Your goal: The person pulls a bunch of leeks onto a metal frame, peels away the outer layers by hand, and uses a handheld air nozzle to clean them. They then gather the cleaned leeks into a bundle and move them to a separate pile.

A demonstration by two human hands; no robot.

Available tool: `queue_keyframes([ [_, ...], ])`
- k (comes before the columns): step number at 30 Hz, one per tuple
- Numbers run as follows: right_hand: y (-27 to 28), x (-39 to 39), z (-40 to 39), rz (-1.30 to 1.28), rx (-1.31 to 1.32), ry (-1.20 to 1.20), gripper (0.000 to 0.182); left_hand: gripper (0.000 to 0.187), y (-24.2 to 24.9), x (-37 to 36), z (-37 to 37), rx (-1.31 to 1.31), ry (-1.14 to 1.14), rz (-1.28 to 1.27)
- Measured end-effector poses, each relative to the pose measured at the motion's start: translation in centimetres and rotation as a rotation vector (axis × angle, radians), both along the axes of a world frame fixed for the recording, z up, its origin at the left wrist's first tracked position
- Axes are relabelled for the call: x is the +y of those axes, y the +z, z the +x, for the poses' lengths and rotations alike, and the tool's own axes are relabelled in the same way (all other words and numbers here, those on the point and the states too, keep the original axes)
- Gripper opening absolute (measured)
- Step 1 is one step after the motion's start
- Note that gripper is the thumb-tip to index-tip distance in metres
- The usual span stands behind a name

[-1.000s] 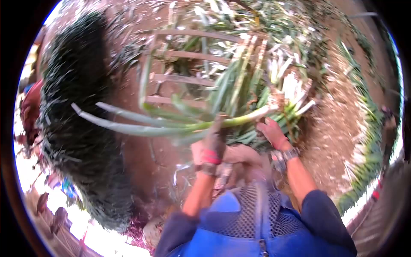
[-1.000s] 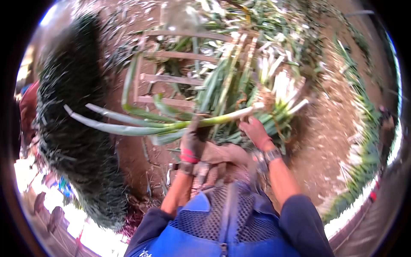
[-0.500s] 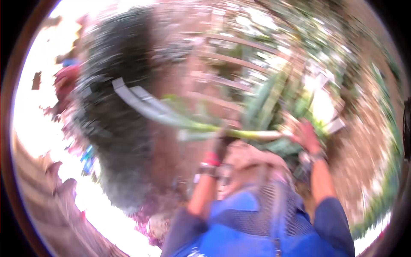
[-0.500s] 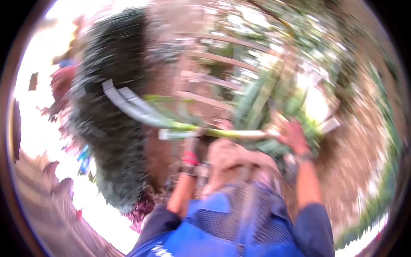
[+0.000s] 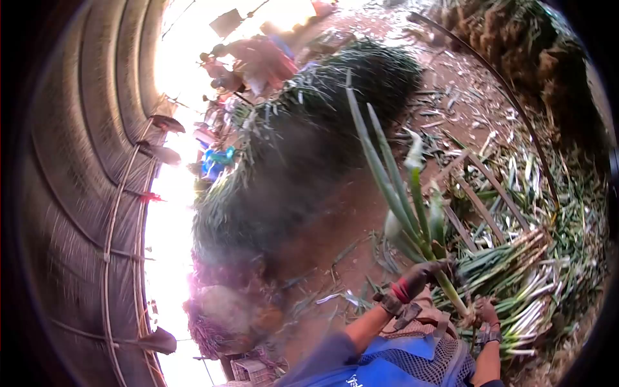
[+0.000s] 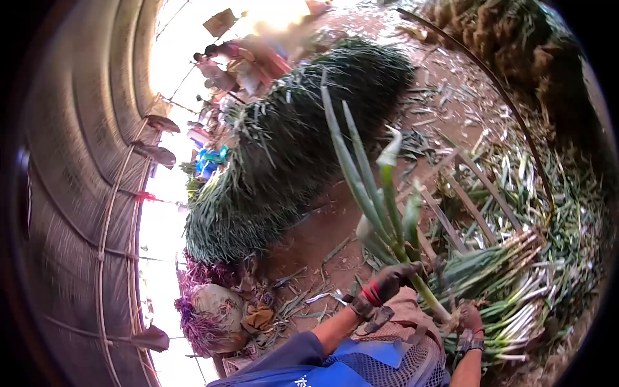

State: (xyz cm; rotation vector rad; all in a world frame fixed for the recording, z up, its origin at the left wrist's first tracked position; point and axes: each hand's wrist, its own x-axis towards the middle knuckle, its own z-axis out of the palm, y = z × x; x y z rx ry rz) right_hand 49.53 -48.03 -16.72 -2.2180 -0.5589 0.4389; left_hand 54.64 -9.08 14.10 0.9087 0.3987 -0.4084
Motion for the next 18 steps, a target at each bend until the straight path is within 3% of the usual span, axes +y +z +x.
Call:
queue_keyframes([
  [3, -9.0, -0.9, -0.5, -0.201, -0.105, 0.370, 0.014, 0.037, 2.2, 0.3, -0.4, -0.057, -0.043, -0.015],
  [6, -9.4, -0.3, -4.0, -0.259, 0.382, 0.211, 0.021, 0.023, 4.5, 0.3, -1.0, -0.162, 0.038, -0.058],
  [9, -10.9, -0.1, -7.3, -0.279, 0.606, 0.111, 0.034, 0.018, 6.6, -0.5, -1.3, -0.191, 0.058, 0.008],
  [12, -10.7, -0.7, -9.3, -0.312, 0.661, 0.059, 0.042, 0.031, 6.9, -1.4, -0.9, -0.188, 0.032, 0.030],
  [16, -6.3, -3.3, -7.1, -0.319, 0.439, -0.162, 0.039, 0.018, 5.8, -1.1, -0.8, -0.267, 0.089, 0.031],
  [17, -5.7, -4.4, -6.4, -0.323, 0.359, -0.234, 0.038, 0.019, 4.8, -0.4, -1.0, -0.224, 0.092, 0.229],
  [18, -5.1, -6.3, -5.9, -0.337, 0.272, -0.300, 0.037, 0.023, 4.2, 1.5, -1.3, -0.594, 0.014, 0.625],
])
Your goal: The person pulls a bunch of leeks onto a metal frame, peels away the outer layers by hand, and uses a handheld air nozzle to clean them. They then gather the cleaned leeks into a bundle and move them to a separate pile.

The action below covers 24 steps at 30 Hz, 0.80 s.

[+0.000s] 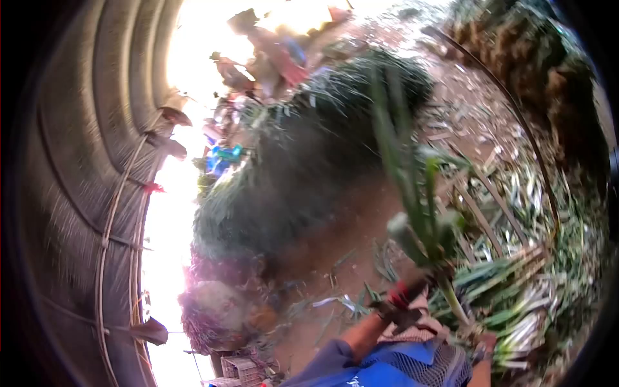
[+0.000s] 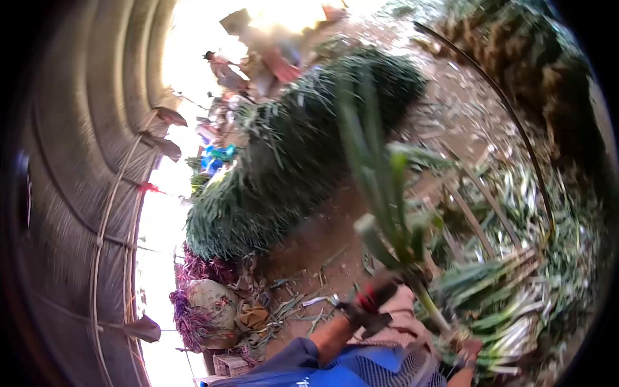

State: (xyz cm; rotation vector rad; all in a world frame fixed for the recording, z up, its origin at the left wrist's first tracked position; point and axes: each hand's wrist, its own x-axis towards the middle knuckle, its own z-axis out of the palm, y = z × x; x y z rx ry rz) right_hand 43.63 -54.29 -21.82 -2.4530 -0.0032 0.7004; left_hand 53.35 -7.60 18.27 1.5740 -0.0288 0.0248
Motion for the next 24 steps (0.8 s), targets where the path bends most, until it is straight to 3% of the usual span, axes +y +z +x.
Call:
queue_keyframes([
  [1, 1.1, -2.8, -0.4, -0.058, -0.092, -0.066, 0.037, 0.025, 1.4, 2.3, 0.1, -0.025, 0.043, -0.071],
  [3, 2.4, -10.0, -3.0, -0.231, -0.198, -0.193, 0.035, 0.031, 4.1, 7.4, 1.9, 0.085, 0.081, -0.660],
  [5, -1.8, -20.2, -5.2, -0.371, -0.344, -0.291, 0.034, 0.039, 4.8, 9.5, 3.5, 0.150, 0.078, -0.986],
  [8, 13.8, -16.6, -3.4, -0.332, -0.307, -0.370, 0.033, 0.049, 4.3, 10.9, 3.4, 0.210, 0.132, -0.878],
  [10, 25.9, -10.5, 0.9, -0.199, -0.380, -0.345, 0.038, 0.053, 0.5, 11.5, 3.4, 0.232, 0.112, -1.075],
  [11, 23.1, -14.2, 1.0, -0.302, -0.226, -0.460, 0.039, 0.053, -1.4, 11.6, 3.1, 0.250, 0.103, -1.130],
  [12, 22.5, -16.7, 0.2, -0.247, -0.229, -0.426, 0.041, 0.053, -2.8, 11.3, 2.8, 0.257, 0.047, -1.168],
  [13, 22.9, -18.1, -0.1, -0.197, -0.231, -0.395, 0.043, 0.053, -4.2, 10.8, 2.5, 0.266, -0.012, -1.210],
  [15, 26.7, -18.9, 1.8, -0.450, 0.091, -0.376, 0.045, 0.052, -6.8, 9.6, 2.0, 0.342, -0.024, -1.251],
  [16, 31.2, -15.5, 3.6, -0.314, -0.051, -0.417, 0.046, 0.051, -8.0, 8.7, 1.8, 0.349, -0.031, -1.267],
  [17, 31.0, -16.3, 4.4, -0.063, -0.136, -0.475, 0.043, 0.049, -8.3, 7.5, 1.9, 0.354, -0.085, -1.279],
  [20, 42.1, -2.5, 10.3, 0.120, -0.098, -0.407, 0.038, 0.046, -9.9, 4.0, 2.3, 0.387, -0.108, -1.370],
  [21, 44.2, 1.0, 11.3, 0.168, -0.063, -0.379, 0.037, 0.046, -10.3, 2.8, 2.5, 0.407, -0.087, -1.364],
  [22, 44.9, 2.1, 11.5, 0.142, -0.137, -0.160, 0.038, 0.046, -10.6, 1.9, 2.7, 0.423, -0.063, -1.358],
  [23, 46.6, 5.5, 12.2, 0.261, 0.004, -0.284, 0.039, 0.046, -11.1, 1.2, 2.8, 0.421, -0.063, -1.368],
  [24, 47.6, 8.7, 13.1, 0.200, -0.136, -0.084, 0.041, 0.045, -11.7, 0.6, 2.9, 0.451, -0.071, -1.368],
])
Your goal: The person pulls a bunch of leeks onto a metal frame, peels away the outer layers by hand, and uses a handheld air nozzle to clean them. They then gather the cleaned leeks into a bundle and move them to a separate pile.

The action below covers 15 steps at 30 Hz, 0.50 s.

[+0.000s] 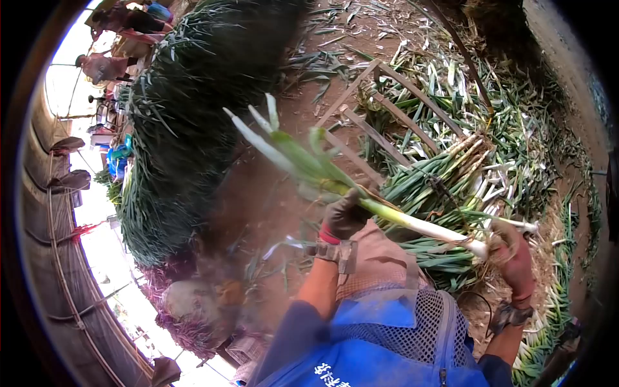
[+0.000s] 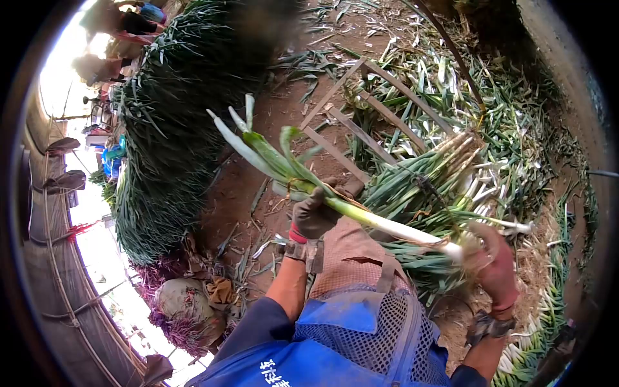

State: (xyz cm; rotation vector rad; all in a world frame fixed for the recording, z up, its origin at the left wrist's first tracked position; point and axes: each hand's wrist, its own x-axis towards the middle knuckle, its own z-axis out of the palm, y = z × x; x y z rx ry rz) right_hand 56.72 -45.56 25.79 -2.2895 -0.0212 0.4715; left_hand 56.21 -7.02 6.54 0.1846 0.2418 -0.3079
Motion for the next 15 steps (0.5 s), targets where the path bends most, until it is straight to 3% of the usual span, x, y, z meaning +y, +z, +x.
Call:
queue_keyframes([
  [3, -1.1, 2.5, -0.5, -0.371, -0.184, 0.358, 0.045, 0.045, -2.2, -1.6, -0.3, 0.015, -0.036, -0.026],
  [5, -0.9, 4.5, 0.0, -0.348, 0.034, 0.388, 0.048, 0.044, -2.9, -2.6, -0.6, 0.062, -0.112, -0.075],
  [7, -2.7, 4.1, -0.7, -0.366, -0.059, 0.442, 0.047, 0.043, -3.2, -3.4, -0.9, 0.090, -0.118, -0.138],
  [9, -3.1, 4.6, -0.6, -0.256, 0.269, 0.363, 0.045, 0.043, -3.1, -3.9, -1.1, 0.067, -0.146, -0.103],
  [11, -3.8, 4.6, -1.3, -0.214, 0.272, 0.331, 0.044, 0.043, -2.8, -4.1, -1.1, 0.044, -0.169, -0.119],
  [13, -3.3, 5.2, -1.2, -0.186, 0.437, 0.345, 0.045, 0.043, -3.1, -4.2, -1.3, 0.094, -0.186, -0.105],
  [15, -3.8, 5.0, -1.6, -0.146, 0.396, 0.358, 0.045, 0.043, -3.2, -4.1, -1.4, 0.097, -0.187, -0.082],
])
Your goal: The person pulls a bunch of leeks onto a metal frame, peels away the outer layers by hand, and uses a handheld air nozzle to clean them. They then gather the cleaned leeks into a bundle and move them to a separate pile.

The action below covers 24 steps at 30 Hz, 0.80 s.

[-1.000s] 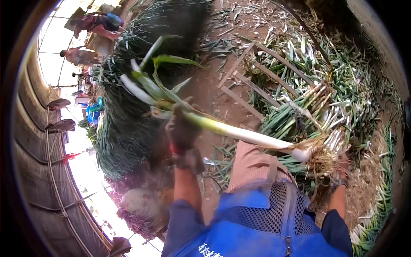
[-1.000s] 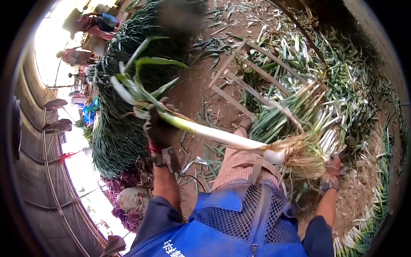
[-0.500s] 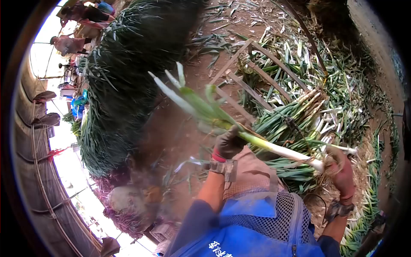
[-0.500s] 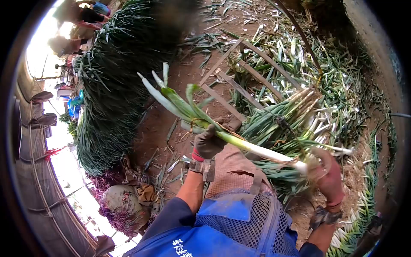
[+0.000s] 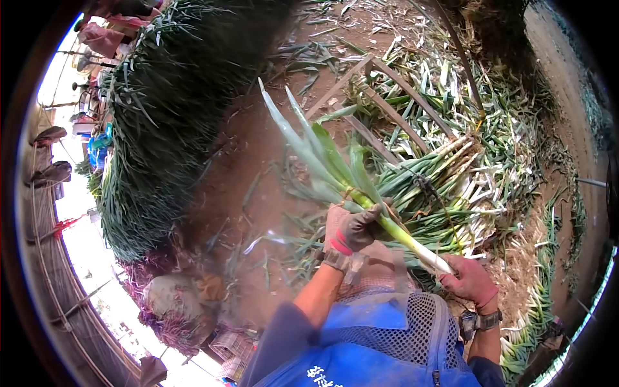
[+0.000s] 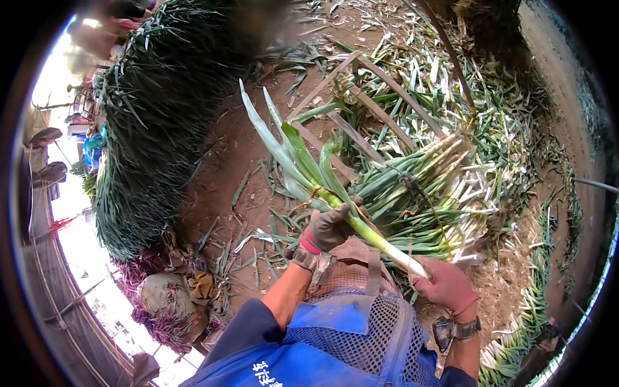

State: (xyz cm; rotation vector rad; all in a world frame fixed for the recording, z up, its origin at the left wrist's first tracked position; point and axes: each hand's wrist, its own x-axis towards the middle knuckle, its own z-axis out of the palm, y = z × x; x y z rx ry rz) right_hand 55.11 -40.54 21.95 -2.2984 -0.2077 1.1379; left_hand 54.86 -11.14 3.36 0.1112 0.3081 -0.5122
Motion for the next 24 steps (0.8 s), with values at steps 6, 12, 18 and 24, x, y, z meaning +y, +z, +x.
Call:
queue_keyframes([
  [6, 1.2, 0.9, 0.4, -0.033, 0.192, -0.048, 0.040, 0.045, 0.4, 0.1, 0.1, 0.005, -0.003, 0.018],
  [12, -1.6, 1.8, -0.4, 0.074, 0.007, -0.020, 0.038, 0.027, 4.7, 2.2, 0.8, -0.128, 0.035, 1.041],
  [18, -4.2, 9.0, 3.3, -0.015, -0.194, 0.195, 0.034, 0.023, 2.3, 0.8, -0.3, 0.216, -0.076, 0.367],
  [24, -1.5, 12.5, 5.3, 0.058, -0.233, 0.252, 0.036, 0.031, 3.7, 5.8, 2.6, 0.242, 0.126, 0.579],
])
